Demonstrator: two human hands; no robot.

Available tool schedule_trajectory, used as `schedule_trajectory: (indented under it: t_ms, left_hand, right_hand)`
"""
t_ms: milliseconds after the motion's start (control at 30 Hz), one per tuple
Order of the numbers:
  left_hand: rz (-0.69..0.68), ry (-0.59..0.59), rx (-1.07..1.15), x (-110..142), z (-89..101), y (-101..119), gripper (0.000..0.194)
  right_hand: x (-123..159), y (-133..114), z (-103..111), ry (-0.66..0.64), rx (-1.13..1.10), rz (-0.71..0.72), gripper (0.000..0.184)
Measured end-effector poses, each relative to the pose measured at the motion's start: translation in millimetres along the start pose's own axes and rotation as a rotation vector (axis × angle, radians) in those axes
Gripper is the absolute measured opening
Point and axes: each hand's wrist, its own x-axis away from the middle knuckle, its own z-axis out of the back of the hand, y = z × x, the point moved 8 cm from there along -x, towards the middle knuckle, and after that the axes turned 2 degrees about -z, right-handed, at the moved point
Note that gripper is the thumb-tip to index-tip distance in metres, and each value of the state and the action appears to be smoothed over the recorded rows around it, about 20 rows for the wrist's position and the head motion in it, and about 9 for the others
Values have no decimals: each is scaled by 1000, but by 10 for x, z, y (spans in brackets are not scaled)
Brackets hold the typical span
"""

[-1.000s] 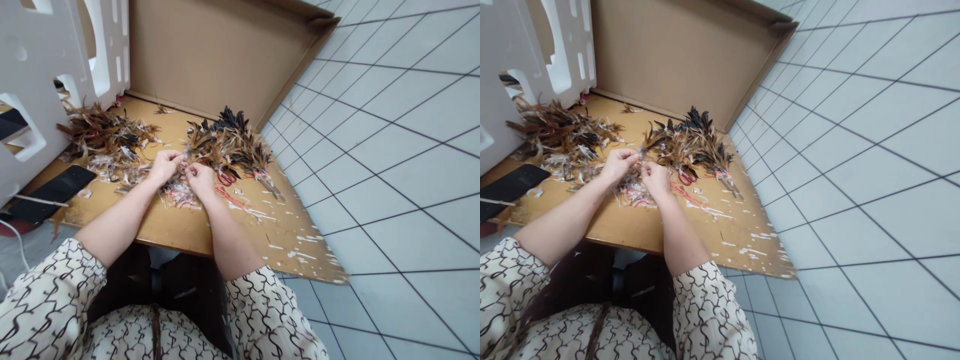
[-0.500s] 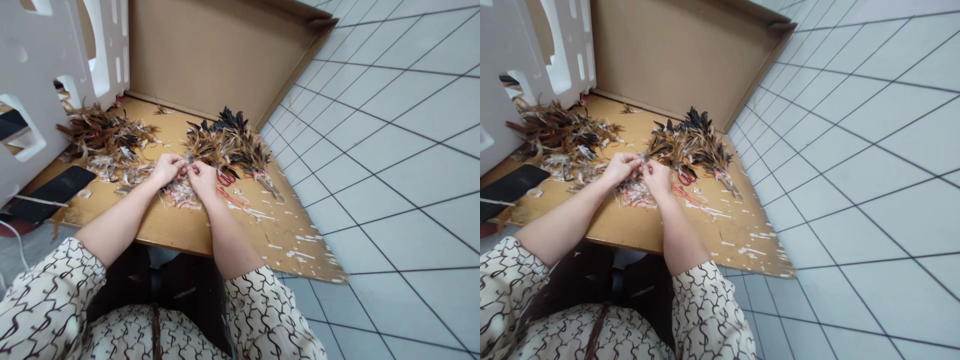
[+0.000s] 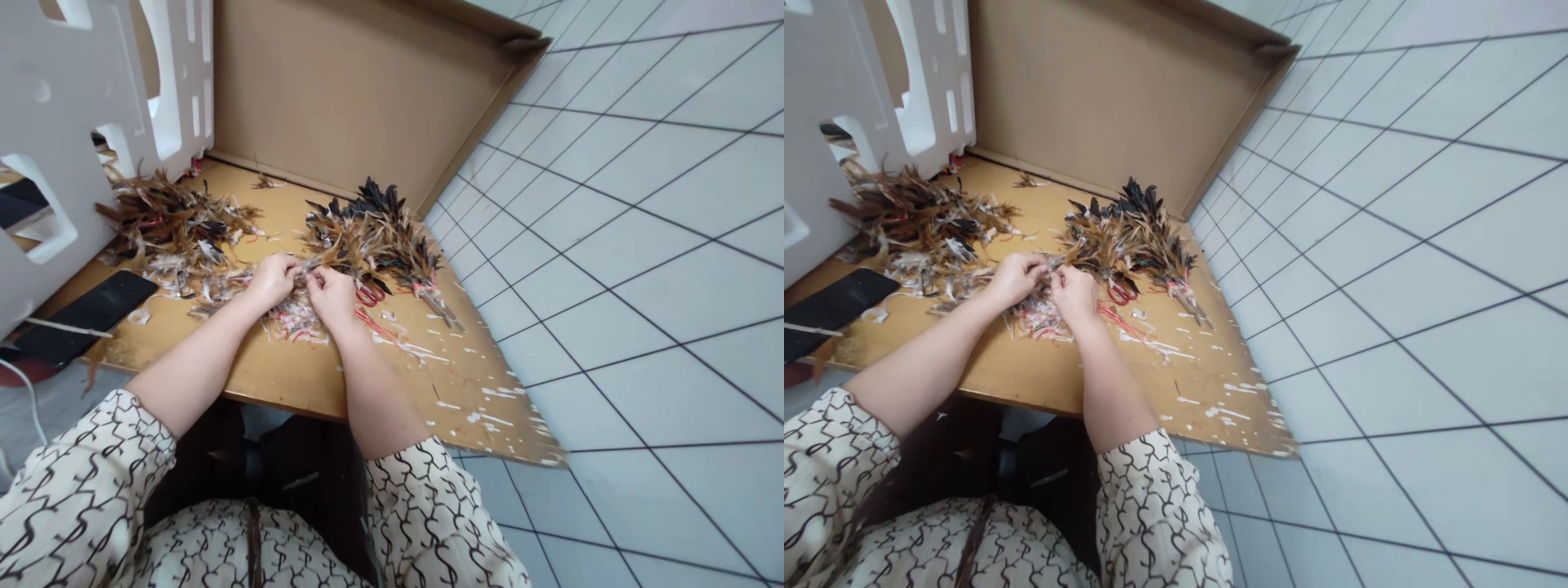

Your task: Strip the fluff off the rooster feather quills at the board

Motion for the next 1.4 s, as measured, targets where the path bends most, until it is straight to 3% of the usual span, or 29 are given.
schedule_trajectory:
  t_ms: [233, 400, 567, 700, 767, 867, 933, 1033, 1200, 1400]
  left_hand:
    - [-52, -82, -452, 24, -55, -3, 25]
    - [-157, -166, -543, 76, -91, 113, 29]
    - [-316, -273, -492, 102, -155, 187, 26]
    - [-413, -339, -190, 114, -184, 260, 20]
    - [-376, -354, 34, 115, -170, 292, 16]
    - [-185, -348, 355, 108, -157, 271, 12]
    - [-23, -307, 524, 103, -159, 210, 12]
    - [168, -179, 678, 86, -140, 83, 16]
    - [314, 20, 617, 55, -65, -121, 22]
    - [285, 131, 342, 34, 48, -206, 22]
  right_hand:
    - [100, -225, 67, 8, 193, 272, 24]
    - [98, -248, 151, 80, 176, 436, 26]
    - [-5, -129, 196, 38, -69, 383, 17]
    - [-101, 71, 119, -208, -442, 212, 7]
    - [-110, 171, 49, -344, -662, 104, 9]
    - [-88, 250, -80, -472, -973, -46, 22]
    - [-100, 280, -124, -403, -1128, -122, 27]
    - [-86, 233, -232, -351, -1147, -187, 26]
    - [-33, 145, -309, -300, -1073, -264, 23]
    - [-13, 57, -302, -249, -934, -133, 22]
